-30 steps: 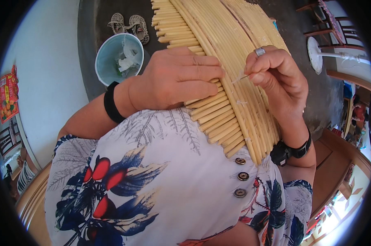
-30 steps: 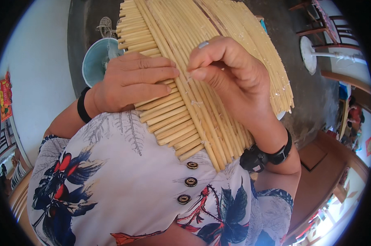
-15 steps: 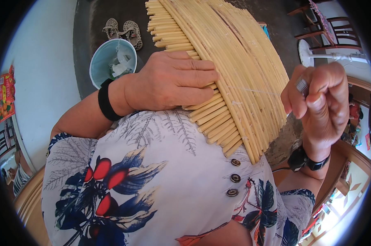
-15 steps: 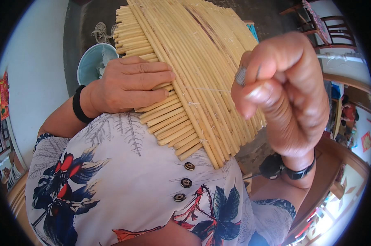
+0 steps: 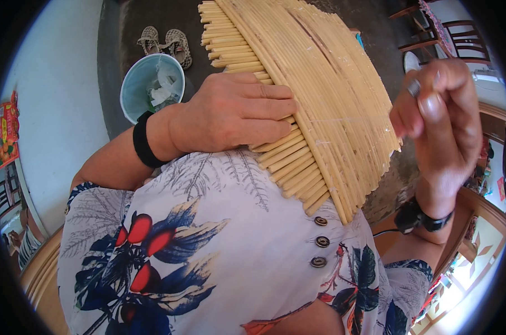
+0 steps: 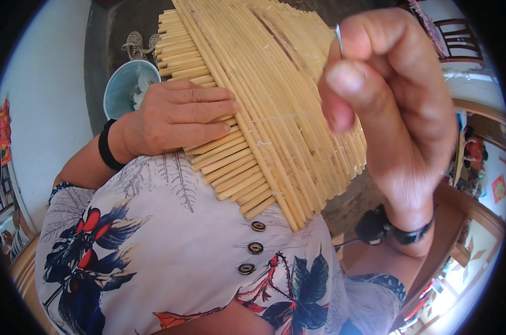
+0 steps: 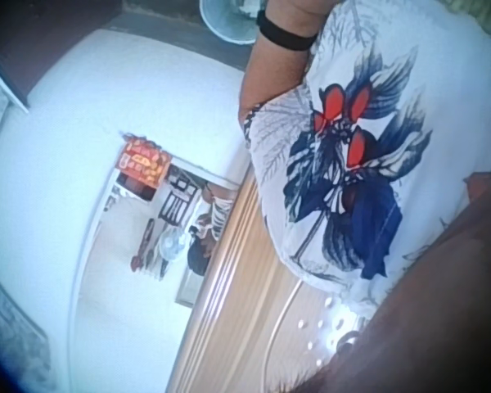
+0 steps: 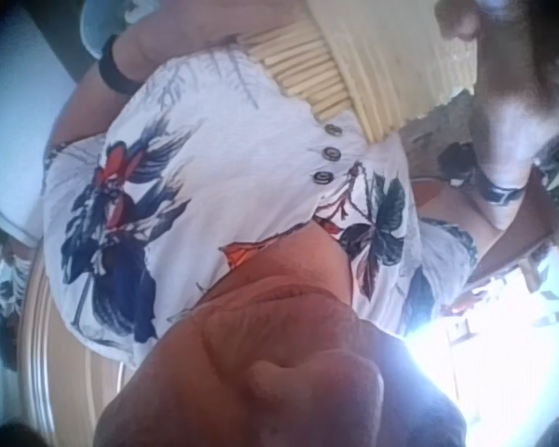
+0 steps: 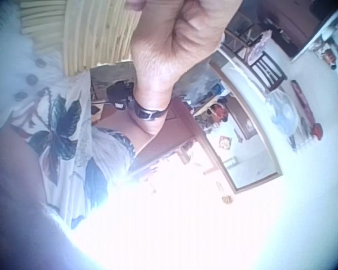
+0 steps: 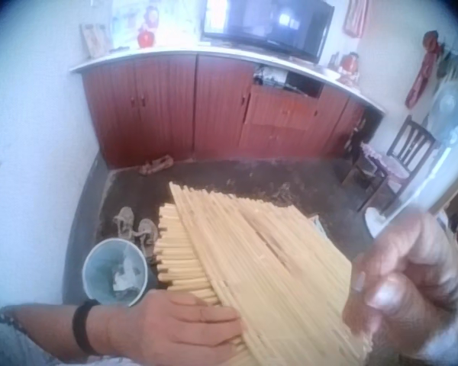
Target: Weaving or sewing together bamboo reeds with thread and a needle to create a mat.
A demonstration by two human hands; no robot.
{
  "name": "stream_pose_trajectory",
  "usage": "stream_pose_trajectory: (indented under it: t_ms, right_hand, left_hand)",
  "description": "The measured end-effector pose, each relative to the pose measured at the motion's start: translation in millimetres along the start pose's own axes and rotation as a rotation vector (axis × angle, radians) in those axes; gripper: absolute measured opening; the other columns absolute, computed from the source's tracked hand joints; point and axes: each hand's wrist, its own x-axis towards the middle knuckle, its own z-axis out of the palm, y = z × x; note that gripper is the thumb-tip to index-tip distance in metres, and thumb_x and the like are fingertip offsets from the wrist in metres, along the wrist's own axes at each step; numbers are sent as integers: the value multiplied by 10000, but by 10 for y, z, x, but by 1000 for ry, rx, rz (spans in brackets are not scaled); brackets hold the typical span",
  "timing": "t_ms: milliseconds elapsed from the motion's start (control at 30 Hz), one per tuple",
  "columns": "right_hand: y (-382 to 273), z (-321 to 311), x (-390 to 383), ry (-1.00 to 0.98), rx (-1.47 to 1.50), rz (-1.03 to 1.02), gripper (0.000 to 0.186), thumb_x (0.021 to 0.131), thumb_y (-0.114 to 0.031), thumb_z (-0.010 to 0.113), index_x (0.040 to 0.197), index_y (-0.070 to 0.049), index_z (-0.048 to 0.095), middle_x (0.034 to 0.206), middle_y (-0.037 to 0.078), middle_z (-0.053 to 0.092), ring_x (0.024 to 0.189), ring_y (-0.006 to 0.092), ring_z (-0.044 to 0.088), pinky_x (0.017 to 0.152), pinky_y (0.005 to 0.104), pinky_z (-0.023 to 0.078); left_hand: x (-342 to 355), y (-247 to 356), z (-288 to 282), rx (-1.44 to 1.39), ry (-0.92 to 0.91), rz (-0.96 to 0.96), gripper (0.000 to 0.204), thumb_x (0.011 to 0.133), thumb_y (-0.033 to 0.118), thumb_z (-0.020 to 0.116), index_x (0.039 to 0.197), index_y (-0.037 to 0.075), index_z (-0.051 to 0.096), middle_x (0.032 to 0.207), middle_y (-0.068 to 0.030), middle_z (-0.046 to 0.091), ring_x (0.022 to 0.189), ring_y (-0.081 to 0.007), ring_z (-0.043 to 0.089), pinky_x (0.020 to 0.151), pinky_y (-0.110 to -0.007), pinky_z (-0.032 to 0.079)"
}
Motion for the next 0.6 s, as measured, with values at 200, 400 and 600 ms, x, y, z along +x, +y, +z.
stream_pose_trajectory:
  t_ms: [200, 400, 600]
  right_hand:
    - [404, -137, -64, 63, 87, 35, 101, 1039, -67, 535, 1140, -59, 533, 857, 39, 606, 690, 103, 593, 631, 232, 519]
    - [393, -267, -130, -44, 49, 148, 87, 1029, -45, 552, 1110, -33, 581, 862, 31, 614, 708, 79, 601, 634, 217, 541]
    - [199, -211, -102, 105, 411, -36, 163, 1061, -173, 493, 1076, -20, 544, 648, -25, 438, 577, 102, 415, 609, 291, 435]
  left_hand:
    - [211, 52, 14, -21, 24, -16, 122, 839, 126, 644, 899, 23, 665, 1131, -213, 716, 996, -336, 724, 674, -343, 546]
    - [257, 125, 50, 9, 76, -16, 109, 789, 130, 666, 867, 54, 668, 1053, -152, 726, 929, -267, 718, 672, -317, 552]
    - [243, 126, 52, 2, 58, 2, 86, 801, 134, 658, 837, 57, 650, 1045, -168, 730, 959, -278, 724, 663, -316, 547]
